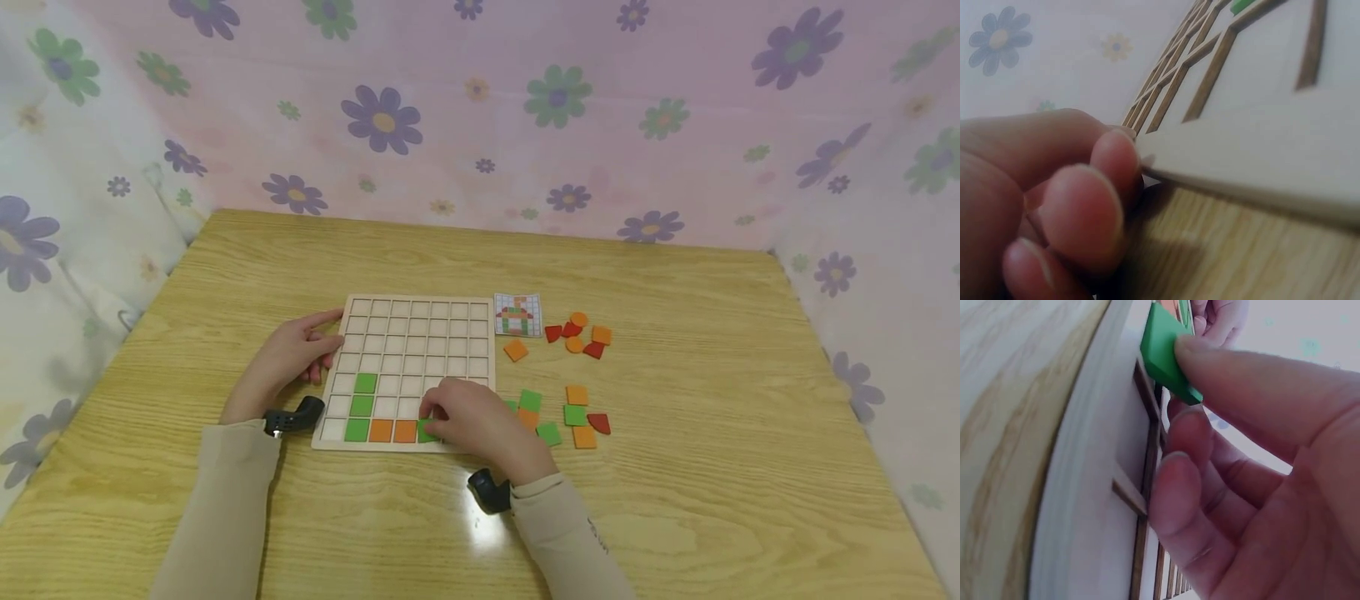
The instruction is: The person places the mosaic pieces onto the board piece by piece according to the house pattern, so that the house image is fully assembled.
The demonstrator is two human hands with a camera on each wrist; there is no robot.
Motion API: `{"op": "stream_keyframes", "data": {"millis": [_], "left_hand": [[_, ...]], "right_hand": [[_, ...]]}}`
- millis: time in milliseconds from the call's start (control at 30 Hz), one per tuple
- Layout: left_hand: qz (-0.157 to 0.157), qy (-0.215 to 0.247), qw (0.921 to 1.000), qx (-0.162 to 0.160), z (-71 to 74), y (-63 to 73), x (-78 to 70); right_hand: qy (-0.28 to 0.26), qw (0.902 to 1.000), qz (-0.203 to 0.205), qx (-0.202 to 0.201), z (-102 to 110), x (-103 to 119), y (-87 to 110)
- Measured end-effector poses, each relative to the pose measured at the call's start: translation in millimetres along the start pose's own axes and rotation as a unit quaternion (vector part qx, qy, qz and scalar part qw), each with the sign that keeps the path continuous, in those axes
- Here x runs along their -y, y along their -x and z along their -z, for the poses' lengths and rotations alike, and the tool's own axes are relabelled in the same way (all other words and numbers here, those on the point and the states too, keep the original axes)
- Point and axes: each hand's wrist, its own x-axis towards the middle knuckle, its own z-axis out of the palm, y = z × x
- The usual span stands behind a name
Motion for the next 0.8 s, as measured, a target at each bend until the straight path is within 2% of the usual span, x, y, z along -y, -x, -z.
{"op": "stream_keyframes", "data": {"millis": [500,800], "left_hand": [[0.008,0.016,0.9998,-0.002,-1.0,0.5,-1.7],[0.011,0.013,0.9998,-0.008,-1.0,-0.3,-0.3]], "right_hand": [[0.009,0.9999,-0.005,-0.008,0.4,0.0,-0.6],[0.000,0.9988,-0.037,-0.032,7.0,0.5,1.0]]}}
